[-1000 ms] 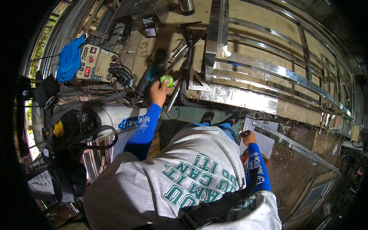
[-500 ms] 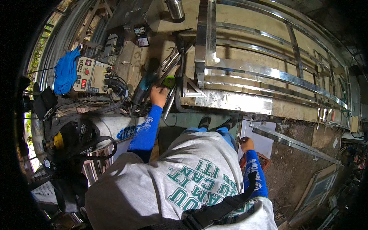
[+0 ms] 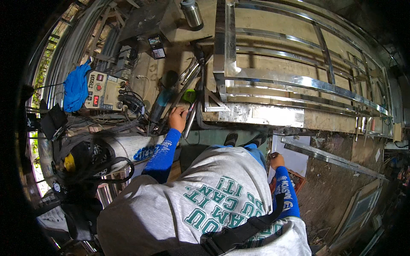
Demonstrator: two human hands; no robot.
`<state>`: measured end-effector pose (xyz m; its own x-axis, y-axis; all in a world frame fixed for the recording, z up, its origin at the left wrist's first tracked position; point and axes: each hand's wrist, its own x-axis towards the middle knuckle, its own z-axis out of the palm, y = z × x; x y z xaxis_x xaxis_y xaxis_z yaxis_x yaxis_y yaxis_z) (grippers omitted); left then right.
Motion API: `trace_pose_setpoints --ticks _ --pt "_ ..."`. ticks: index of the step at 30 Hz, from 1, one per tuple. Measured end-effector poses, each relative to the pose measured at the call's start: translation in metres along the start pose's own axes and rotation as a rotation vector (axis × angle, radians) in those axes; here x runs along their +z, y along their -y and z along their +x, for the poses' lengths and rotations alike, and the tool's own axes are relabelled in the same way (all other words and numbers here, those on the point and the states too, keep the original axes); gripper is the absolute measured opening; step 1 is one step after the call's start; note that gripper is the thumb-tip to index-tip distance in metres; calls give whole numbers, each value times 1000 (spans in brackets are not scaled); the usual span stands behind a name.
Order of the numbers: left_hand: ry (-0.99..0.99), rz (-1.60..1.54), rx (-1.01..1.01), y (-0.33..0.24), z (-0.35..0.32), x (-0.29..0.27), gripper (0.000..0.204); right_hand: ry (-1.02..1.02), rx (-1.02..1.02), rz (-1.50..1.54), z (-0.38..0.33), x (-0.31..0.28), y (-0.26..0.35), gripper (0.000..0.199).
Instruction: The person uses a speed square and a marker to draw straight lines on a flat metal sheet. They reposition the square multiple times to create intersecting lines and then draw additional lines freehand along the sheet's edge.
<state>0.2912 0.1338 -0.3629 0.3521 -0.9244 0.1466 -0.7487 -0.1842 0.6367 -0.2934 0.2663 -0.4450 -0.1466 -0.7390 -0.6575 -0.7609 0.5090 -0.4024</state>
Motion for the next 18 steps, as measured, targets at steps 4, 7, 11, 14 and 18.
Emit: trace_pose_setpoints --ticks 4,7,11,14,18 --pt "77 -2 2 -19 0 -4 21 -33 -54 36 4 2 -2 28" --pt "85 12 114 -14 2 -6 23 10 -30 20 1 3 12 31" --pt "135 42 187 -14 1 -8 27 -16 -89 -42 -3 -10 17 29" --pt "174 140 132 -11 -1 -16 23 -12 -64 -29 -16 -18 42 27" --pt "155 136 106 4 -6 -22 19 -35 -79 -38 -19 -21 40 26"
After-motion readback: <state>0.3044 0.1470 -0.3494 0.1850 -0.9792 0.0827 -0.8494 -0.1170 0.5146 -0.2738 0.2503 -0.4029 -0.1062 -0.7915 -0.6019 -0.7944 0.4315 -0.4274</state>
